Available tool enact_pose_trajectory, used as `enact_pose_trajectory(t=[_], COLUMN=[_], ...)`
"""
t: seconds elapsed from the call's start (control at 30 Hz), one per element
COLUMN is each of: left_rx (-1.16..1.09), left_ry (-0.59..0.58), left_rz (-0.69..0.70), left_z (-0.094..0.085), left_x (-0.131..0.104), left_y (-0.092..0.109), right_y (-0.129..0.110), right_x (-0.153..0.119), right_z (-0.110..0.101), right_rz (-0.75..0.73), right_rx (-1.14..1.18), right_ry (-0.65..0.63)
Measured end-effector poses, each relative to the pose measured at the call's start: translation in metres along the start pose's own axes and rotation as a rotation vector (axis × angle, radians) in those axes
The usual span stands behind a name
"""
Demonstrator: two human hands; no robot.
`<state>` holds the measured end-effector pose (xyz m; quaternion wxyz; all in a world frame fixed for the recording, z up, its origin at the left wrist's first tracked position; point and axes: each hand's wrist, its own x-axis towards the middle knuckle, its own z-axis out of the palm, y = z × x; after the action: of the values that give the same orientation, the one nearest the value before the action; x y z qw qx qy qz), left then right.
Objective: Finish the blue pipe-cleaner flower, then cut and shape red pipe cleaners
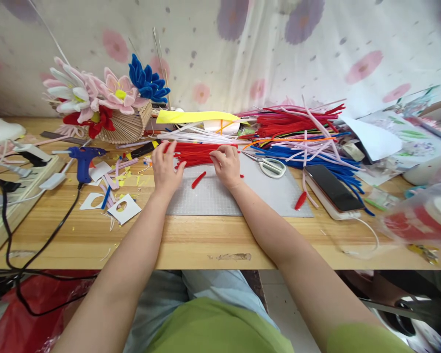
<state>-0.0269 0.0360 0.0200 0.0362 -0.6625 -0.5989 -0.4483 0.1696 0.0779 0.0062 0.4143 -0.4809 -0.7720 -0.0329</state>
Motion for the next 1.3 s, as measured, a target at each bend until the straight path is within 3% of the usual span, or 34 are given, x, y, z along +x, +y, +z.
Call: enact_pose_trajectory(t=[0.1, 0.2, 0.3, 0.47, 0.57, 0.7, 0.87, 1.3], left_rx=[-0.022, -0.053, -0.223, -0.782, -0.961, -1.006, -1.004, -0.979], left_ry=[-0.177, -0.244, -0.309, -0.514, -0.587, -0.640, -0.670, -0.688], left_rz=[0.016, -0.096, -0.161, -0.420, -0.593, -0.727, -0.802, -0.800], left_z=[0.001, 0.004, 0.008, 0.017, 0.016, 0.011, 0.008, 0.013], left_x=[0.000, -0.003, -0.005, -0.007, -0.007, -0.009, -0.010, -0.012], left_y=[0.003, 0.004, 0.006, 0.016, 0.023, 0.028, 0.027, 0.020], right_y=[-0.005, -0.007, -0.009, -0.010, -0.010, -0.010, -0.012, -0.017], right_x=[-0.002, -0.003, -0.003, -0.002, -0.002, -0.003, -0.004, -0.003], right_z=[-0.002, 0.000, 0.006, 0.014, 0.010, 0.004, 0.005, 0.009], right_rz=[0.008, 0.022, 0.081, 0.327, 0.394, 0.448, 0.506, 0.542], right_rx=[0.000, 0.047, 0.227, 0.907, 1.107, 1.110, 1.101, 1.199], right_ry=[0.022, 0.042, 0.054, -0.212, -0.377, -0.476, -0.506, -0.515])
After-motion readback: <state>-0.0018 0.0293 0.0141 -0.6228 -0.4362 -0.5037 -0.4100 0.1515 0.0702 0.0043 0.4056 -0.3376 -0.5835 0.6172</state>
